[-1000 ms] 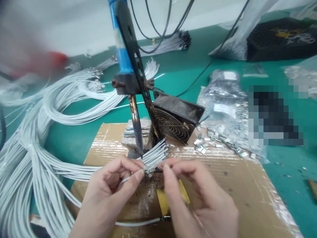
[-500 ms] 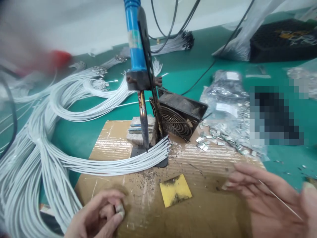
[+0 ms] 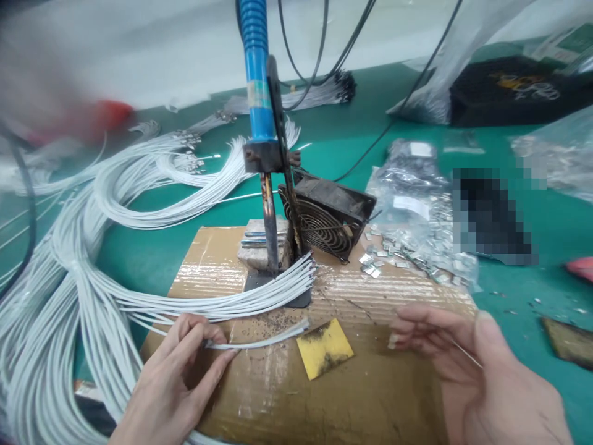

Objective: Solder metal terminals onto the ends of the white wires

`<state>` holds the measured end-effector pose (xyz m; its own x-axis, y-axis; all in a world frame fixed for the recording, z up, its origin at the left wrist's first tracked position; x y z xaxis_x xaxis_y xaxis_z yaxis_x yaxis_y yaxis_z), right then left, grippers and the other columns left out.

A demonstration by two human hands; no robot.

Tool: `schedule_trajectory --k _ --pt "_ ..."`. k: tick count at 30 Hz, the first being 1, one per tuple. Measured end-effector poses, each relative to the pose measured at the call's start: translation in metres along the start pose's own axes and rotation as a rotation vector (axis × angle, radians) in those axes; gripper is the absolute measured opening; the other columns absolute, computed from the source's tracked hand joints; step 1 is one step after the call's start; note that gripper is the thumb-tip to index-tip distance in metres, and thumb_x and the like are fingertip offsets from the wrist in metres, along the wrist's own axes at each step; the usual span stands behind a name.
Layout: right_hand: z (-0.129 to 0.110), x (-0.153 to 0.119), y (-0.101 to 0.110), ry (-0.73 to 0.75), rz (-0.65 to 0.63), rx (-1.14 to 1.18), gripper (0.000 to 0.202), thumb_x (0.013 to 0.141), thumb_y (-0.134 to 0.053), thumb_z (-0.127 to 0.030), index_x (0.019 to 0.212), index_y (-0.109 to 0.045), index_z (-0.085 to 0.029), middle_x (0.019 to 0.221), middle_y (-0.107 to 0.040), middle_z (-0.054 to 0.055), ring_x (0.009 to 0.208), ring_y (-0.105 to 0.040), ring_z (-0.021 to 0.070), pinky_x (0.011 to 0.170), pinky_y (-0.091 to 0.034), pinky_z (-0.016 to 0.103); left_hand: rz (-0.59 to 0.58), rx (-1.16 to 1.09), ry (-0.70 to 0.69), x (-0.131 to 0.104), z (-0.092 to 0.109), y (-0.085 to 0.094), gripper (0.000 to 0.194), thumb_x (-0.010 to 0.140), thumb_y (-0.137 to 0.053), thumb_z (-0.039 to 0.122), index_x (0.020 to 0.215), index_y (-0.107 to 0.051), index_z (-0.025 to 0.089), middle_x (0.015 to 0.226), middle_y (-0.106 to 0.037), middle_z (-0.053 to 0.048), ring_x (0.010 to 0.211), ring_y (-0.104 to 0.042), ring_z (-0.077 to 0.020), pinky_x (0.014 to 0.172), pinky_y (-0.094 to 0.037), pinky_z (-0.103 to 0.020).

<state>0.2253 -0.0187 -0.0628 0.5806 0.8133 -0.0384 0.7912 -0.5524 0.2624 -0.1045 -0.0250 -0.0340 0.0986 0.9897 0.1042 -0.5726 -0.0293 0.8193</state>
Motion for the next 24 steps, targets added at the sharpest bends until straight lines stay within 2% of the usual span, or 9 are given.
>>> schedule_trajectory --k 3,5,8,10,14,17,20,24 --pt "-0.005 -0.001 0.003 -0.09 -0.009 0.155 0.051 0.099 -0.053 -0.064 0.073 -0.079 -0.029 0.083 -0.08 0.011 0.07 -0.076 0.0265 0.069 -0.065 0.041 -0.042 0.011 -0.071 0.008 0.003 0.007 0.007 0.098 -0.06 0.022 0.092 -0.059 0.025 0.107 -0.058 -0.007 0.104 -0.06 -0.0286 0.09 -0.047 -0.039" --pt "-0.009 0.001 0.005 -0.113 -0.028 0.148 0.048 0.097 -0.059 -0.063 0.073 -0.082 -0.028 0.084 -0.081 0.011 0.072 -0.076 0.0263 0.07 -0.065 0.039 -0.113 -0.027 -0.09 0.011 0.004 0.013 0.009 0.099 -0.059 0.024 0.09 -0.057 0.026 0.103 -0.063 -0.007 0.102 -0.062 -0.0285 0.089 -0.049 -0.038" --pt "-0.015 0.009 0.007 -0.108 -0.069 -0.003 0.043 0.09 -0.07 -0.061 0.079 -0.085 -0.023 0.085 -0.082 0.011 0.074 -0.077 0.0269 0.073 -0.064 0.037 -0.271 -0.091 -0.07 0.015 0.004 0.02 0.01 0.102 -0.055 0.028 0.092 -0.056 0.027 0.089 -0.068 -0.003 0.084 -0.068 -0.0233 0.075 -0.052 -0.03" --pt "-0.021 0.017 0.006 -0.072 -0.107 -0.149 0.04 0.085 -0.075 -0.059 0.086 -0.086 -0.02 0.088 -0.083 0.009 0.078 -0.077 0.0269 0.078 -0.062 0.036 -0.322 -0.101 -0.054 0.018 0.009 0.021 0.012 0.103 -0.054 0.03 0.092 -0.057 0.028 0.085 -0.072 -0.001 0.077 -0.07 -0.0212 0.07 -0.052 -0.026" --pt "-0.033 0.036 -0.004 0.035 -0.128 -0.397 0.039 0.079 -0.076 -0.057 0.096 -0.085 -0.022 0.087 -0.082 0.006 0.08 -0.075 0.0283 0.078 -0.054 0.038 -0.392 -0.135 -0.114 0.025 0.027 0.01 0.012 0.103 -0.054 0.03 0.107 -0.064 0.031 0.093 -0.078 0.0 0.089 -0.077 -0.0226 0.076 -0.054 -0.025" --pt "-0.037 0.05 -0.019 0.102 -0.154 -0.496 0.026 0.074 -0.077 -0.048 0.081 -0.081 -0.023 0.073 -0.077 0.004 0.069 -0.07 0.0265 0.069 -0.048 0.038 -0.409 -0.209 -0.095 0.032 0.04 -0.005 0.016 0.105 -0.05 0.025 0.116 -0.061 0.031 0.1 -0.077 0.0 0.093 -0.075 -0.0215 0.08 -0.054 -0.026" --pt "-0.036 0.058 -0.03 0.139 -0.184 -0.534 0.018 0.071 -0.077 -0.041 0.073 -0.076 -0.023 0.066 -0.073 0.002 0.064 -0.066 0.0245 0.064 -0.044 0.035 -0.36 -0.291 -0.118 0.038 0.049 -0.014 0.019 0.104 -0.043 0.017 0.108 -0.058 0.028 0.1 -0.071 -0.003 0.089 -0.071 -0.0207 0.081 -0.052 -0.029" --pt "-0.031 0.052 -0.03 0.153 -0.192 -0.495 0.017 0.074 -0.076 -0.04 0.075 -0.076 -0.023 0.067 -0.073 0.001 0.062 -0.066 0.0219 0.064 -0.045 0.034 -0.406 -0.293 -0.172 0.036 0.052 -0.016 0.017 0.1 -0.049 0.017 0.096 -0.063 0.025 0.111 -0.066 -0.006 0.091 -0.069 -0.02 0.079 -0.052 -0.028"
Point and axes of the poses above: each hand's wrist, its own x-axis towards the middle knuckle, its own y-axis out of the back of the hand, z = x × y, the point moved 3 cm from there along x, towards the middle knuckle
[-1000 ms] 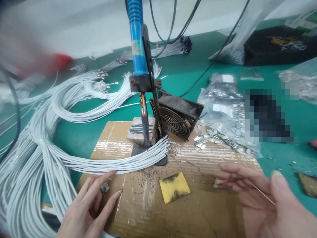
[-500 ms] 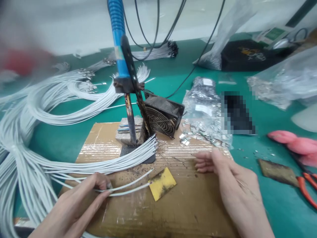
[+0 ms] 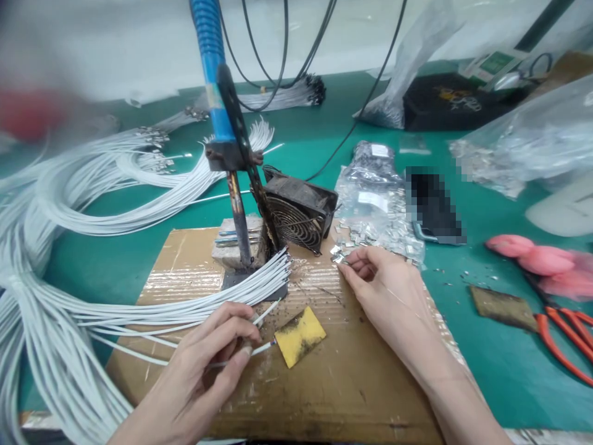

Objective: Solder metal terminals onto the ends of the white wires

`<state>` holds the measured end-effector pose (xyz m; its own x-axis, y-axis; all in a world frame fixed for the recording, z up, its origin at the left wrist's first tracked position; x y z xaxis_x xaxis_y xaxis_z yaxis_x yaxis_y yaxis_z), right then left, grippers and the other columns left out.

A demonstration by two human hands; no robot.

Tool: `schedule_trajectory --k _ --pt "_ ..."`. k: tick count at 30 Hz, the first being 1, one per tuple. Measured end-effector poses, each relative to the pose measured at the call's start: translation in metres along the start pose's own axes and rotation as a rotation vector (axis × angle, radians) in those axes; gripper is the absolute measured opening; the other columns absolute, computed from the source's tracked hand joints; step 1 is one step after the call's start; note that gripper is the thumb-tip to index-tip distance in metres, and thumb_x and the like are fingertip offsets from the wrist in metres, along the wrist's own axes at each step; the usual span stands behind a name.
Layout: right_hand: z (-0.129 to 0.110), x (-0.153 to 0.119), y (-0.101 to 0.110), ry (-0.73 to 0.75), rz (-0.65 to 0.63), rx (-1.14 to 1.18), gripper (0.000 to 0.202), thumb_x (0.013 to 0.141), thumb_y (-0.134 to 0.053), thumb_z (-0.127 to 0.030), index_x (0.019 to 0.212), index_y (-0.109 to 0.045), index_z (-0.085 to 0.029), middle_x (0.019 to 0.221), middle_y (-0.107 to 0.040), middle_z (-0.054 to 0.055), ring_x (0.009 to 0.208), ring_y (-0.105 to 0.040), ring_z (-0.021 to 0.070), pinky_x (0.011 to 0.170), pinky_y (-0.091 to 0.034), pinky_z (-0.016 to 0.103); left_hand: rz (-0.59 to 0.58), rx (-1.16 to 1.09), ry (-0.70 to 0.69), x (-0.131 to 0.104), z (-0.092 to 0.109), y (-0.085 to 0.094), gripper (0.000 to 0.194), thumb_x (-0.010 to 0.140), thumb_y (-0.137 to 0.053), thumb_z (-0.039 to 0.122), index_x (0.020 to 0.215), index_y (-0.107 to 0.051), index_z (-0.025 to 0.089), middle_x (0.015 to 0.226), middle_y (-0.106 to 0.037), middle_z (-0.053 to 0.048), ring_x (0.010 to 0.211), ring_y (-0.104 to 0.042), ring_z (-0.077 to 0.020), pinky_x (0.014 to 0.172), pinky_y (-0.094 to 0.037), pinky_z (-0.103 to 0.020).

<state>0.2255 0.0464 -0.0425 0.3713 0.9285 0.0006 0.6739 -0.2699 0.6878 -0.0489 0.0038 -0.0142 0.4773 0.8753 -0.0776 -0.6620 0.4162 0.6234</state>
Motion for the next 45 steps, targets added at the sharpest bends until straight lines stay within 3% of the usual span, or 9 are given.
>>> schedule_trajectory --k 8,11,15,19,24,29,32,37,45 --pt "0.001 -0.038 0.01 -0.081 0.194 0.326 0.034 0.08 -0.08 -0.05 0.095 -0.072 -0.021 0.078 -0.077 0.003 0.069 -0.075 0.0196 0.071 -0.061 0.03 0.131 -0.049 -0.054 -0.018 0.001 -0.001 0.021 0.098 -0.053 0.01 0.085 -0.065 0.021 0.136 -0.06 -0.014 0.131 -0.059 -0.0258 0.105 -0.047 -0.033" --pt "-0.001 -0.051 0.011 -0.122 0.225 0.392 0.031 0.076 -0.084 -0.048 0.09 -0.075 -0.022 0.067 -0.07 -0.001 0.055 -0.064 0.0131 0.056 -0.056 0.022 0.088 -0.286 0.075 -0.018 0.001 0.001 0.025 0.104 -0.053 0.023 0.081 -0.063 0.02 0.099 -0.07 -0.011 0.096 -0.07 -0.0216 0.077 -0.053 -0.026" --pt "-0.012 -0.065 0.005 -0.146 0.207 0.436 0.022 0.07 -0.087 -0.043 0.076 -0.079 -0.023 0.055 -0.067 -0.002 0.047 -0.062 0.0102 0.049 -0.053 0.014 0.007 -0.647 0.423 -0.018 -0.005 -0.002 0.034 0.102 -0.06 0.051 0.093 -0.066 0.018 0.062 -0.054 0.005 0.045 -0.035 -0.0062 0.044 -0.026 -0.02" --pt "-0.028 -0.078 -0.007 -0.106 0.115 0.458 0.017 0.067 -0.085 -0.041 0.065 -0.081 -0.024 0.055 -0.073 0.001 0.049 -0.07 0.0137 0.05 -0.056 0.011 0.001 -0.776 0.453 -0.014 -0.007 -0.002 0.046 0.093 -0.07 0.06 0.085 -0.071 0.014 0.072 -0.065 -0.001 0.05 -0.032 -0.0051 0.046 -0.019 -0.022" --pt "-0.04 -0.094 -0.03 -0.028 -0.192 0.52 0.019 0.083 -0.08 -0.043 0.079 -0.086 -0.026 0.054 -0.07 0.0 0.049 -0.07 0.0138 0.048 -0.056 0.012 -0.012 -0.863 0.496 -0.012 -0.007 0.0 0.046 0.089 -0.076 0.058 0.082 -0.072 0.014 0.069 -0.064 0.0 0.053 -0.031 -0.006 0.051 -0.024 -0.022" --pt "-0.059 -0.111 -0.049 -0.203 -0.341 0.721 0.017 0.078 -0.084 -0.045 0.077 -0.087 -0.028 0.052 -0.063 0.0 0.045 -0.061 0.0117 0.041 -0.049 0.013 0.0 -0.876 0.5 -0.01 -0.004 0.001 0.044 0.087 -0.079 0.057 0.08 -0.069 0.014 0.068 -0.06 0.002 0.059 -0.038 -0.0085 0.054 -0.027 -0.022" --pt "-0.069 -0.117 -0.052 -0.29 -0.276 0.787 0.013 0.072 -0.086 -0.043 0.073 -0.087 -0.029 0.052 -0.062 -0.001 0.046 -0.057 0.0104 0.043 -0.048 0.013 0.001 -0.877 0.499 -0.009 0.0 0.0 0.045 0.086 -0.078 0.058 0.076 -0.066 0.015 0.066 -0.057 0.003 0.06 -0.04 -0.0097 0.055 -0.029 -0.022" --pt "-0.069 -0.116 -0.05 -0.135 -0.166 0.693 0.022 0.078 -0.081 -0.039 0.06 -0.078 -0.025 0.05 -0.057 -0.001 0.043 -0.049 0.0089 0.04 -0.041 0.016 0.017 -0.793 0.456 -0.009 0.008 -0.001 0.043 0.092 -0.072 0.054 0.074 -0.062 0.016 0.067 -0.055 0.003 0.063 -0.044 -0.0115 0.059 -0.033 -0.023" --pt "-0.02 -0.095 -0.017 -0.054 0.108 0.358 0.036 0.08 -0.08 -0.056 0.071 -0.081 -0.022 0.059 -0.069 0.005 0.05 -0.065 0.0188 0.045 -0.048 0.026 0.018 -0.655 0.47 -0.012 0.008 -0.006 0.04 0.095 -0.065 0.054 0.077 -0.062 0.018 0.067 -0.056 0.003 0.063 -0.049 -0.0132 0.06 -0.035 -0.025"
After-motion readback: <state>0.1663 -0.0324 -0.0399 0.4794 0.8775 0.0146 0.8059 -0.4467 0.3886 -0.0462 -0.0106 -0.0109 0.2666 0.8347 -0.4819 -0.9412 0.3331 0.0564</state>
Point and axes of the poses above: each hand's wrist, its own x-axis towards the middle knuckle, its own y-axis out of the back of the hand, z = x × y, the point moved 3 cm from there along x, towards the middle knuckle
